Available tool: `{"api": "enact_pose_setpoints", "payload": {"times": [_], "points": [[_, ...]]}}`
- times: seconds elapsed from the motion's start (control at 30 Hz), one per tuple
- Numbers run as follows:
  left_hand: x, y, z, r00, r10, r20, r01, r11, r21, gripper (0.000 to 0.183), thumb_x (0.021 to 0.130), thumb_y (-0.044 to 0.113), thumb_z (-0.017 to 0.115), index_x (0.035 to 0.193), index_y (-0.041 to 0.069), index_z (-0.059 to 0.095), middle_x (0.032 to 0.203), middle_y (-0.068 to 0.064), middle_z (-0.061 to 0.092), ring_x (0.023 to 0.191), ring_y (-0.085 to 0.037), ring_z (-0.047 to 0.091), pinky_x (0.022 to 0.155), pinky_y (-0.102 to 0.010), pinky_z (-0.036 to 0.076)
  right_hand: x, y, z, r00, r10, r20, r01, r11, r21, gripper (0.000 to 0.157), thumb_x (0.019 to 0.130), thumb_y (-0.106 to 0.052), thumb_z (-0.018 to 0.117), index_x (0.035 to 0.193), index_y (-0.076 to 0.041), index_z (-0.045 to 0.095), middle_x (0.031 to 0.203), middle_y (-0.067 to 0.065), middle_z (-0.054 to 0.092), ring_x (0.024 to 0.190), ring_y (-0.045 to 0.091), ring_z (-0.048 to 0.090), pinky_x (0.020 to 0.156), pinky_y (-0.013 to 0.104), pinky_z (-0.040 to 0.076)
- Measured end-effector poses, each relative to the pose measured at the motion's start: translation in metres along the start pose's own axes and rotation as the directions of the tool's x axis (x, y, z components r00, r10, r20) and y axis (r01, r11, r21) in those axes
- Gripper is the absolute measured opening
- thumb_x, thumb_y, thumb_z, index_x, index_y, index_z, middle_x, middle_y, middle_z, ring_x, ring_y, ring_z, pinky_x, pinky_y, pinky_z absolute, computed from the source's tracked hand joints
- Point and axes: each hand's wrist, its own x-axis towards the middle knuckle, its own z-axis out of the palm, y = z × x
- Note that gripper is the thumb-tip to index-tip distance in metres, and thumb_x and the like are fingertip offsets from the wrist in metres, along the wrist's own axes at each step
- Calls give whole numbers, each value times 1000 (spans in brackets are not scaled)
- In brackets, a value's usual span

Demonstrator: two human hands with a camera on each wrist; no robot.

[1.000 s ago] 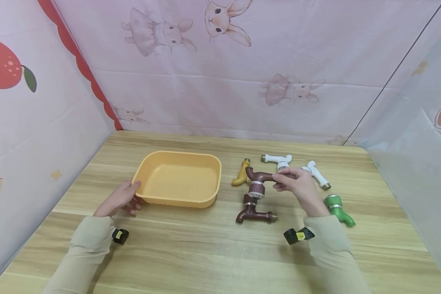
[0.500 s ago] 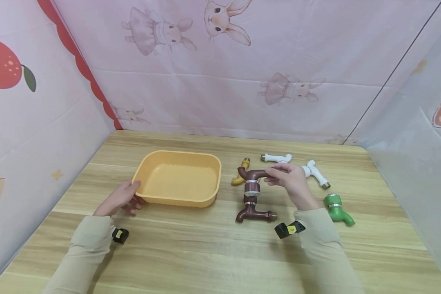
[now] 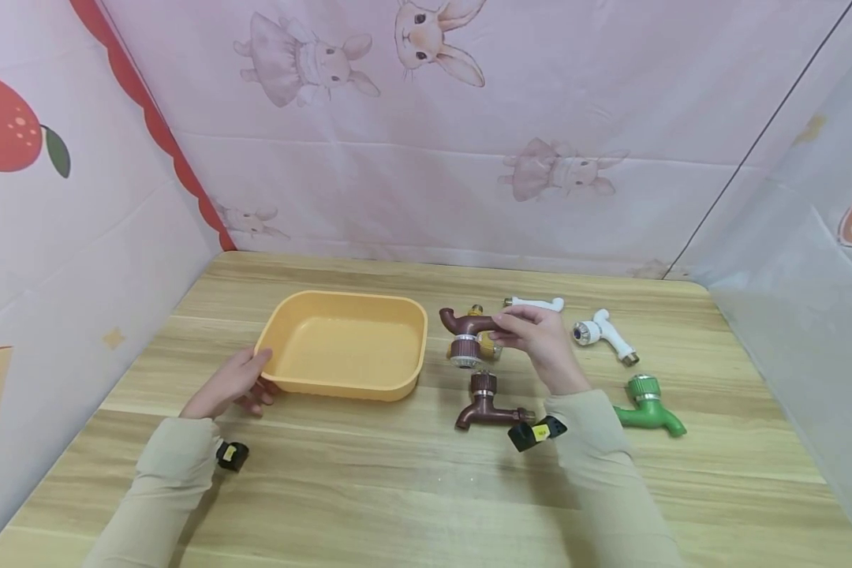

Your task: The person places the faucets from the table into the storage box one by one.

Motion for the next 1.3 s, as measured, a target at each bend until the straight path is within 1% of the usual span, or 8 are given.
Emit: {"api": "enact_pose_setpoints", "payload": {"times": [0.2, 0.33, 0.5, 0.8, 0.97, 1.07, 1.2, 1.3], "points": [[1, 1, 1, 1000, 3, -4, -3, 1000, -10, 41, 100, 30, 26, 112, -7, 38, 78, -19, 56, 58, -22, 56, 47, -37, 54, 7, -1, 7, 1000, 3, -13, -3, 1000, -8, 4, 83, -7, 66, 87, -6, 65, 85, 7, 64, 70, 17, 65, 71, 27, 55], [2, 1, 1, 1000, 5, 0, -5, 1000, -5, 42, 100, 31, 25, 114, -7, 38, 78, -19, 56, 58, -22, 57, 48, -37, 54, 11, -2, 12, 1000, 9, -22, -8, 1000, 10, 5, 84, -5, 64, 88, -3, 63, 85, 7, 64, 69, 16, 66, 71, 26, 55], [1, 3, -1, 1000, 7, 0, -7, 1000, 17, 43, 100, 31, 24, 118, -6, 37, 81, -21, 57, 59, -23, 58, 49, -38, 55, 18, 0, 21, 1000, 1, -1, -1, 1000, 22, 5, 85, -5, 62, 89, -2, 63, 85, 8, 64, 69, 16, 65, 71, 25, 55], [1, 4, 2, 1000, 0, -15, 1, 999, 33, 42, 100, 31, 24, 116, -6, 38, 81, -21, 57, 59, -23, 58, 48, -38, 55, 29, 4, 37, 1000, 5, -19, -4, 999, 45, 8, 85, -2, 61, 91, 3, 63, 80, 9, 65, 67, 16, 65, 68, 26, 56], [2, 2, 3, 1000, -4, -21, 5, 999, 32, 43, 100, 31, 24, 115, -6, 38, 80, -20, 57, 59, -22, 58, 48, -38, 55, 33, 5, 46, 999, 32, -33, -30, 998, 52, 5, 85, -2, 61, 84, -4, 66, 81, 9, 65, 67, 17, 65, 69, 26, 56], [2, 1, 4, 1000, 3, -23, -3, 1000, 20, 43, 100, 31, 25, 115, -7, 38, 78, -19, 57, 58, -22, 58, 48, -38, 55, 35, 5, 52, 998, 39, -40, -38, 999, 29, 4, 86, -3, 61, 88, -1, 63, 82, 9, 64, 68, 16, 65, 70, 26, 55], [2, 0, 4, 1000, 5, -19, -5, 1000, -3, 42, 100, 31, 25, 114, -8, 37, 77, -18, 57, 58, -22, 57, 48, -37, 54, 37, 3, 58, 998, 47, -42, -46, 999, 11, 19, 87, -5, 60, 100, 7, 56, 85, 10, 63, 69, 15, 65, 72, 26, 55], [2, 0, 5, 1000, 1, -17, -1, 1000, -7, 42, 100, 30, 25, 113, -8, 37, 78, -19, 56, 58, -22, 57, 48, -37, 54, 40, 2, 61, 998, 51, -30, -50, 998, 24, 21, 87, -4, 59, 103, 9, 54, 86, 11, 62, 71, 16, 65, 74, 26, 54]]}}
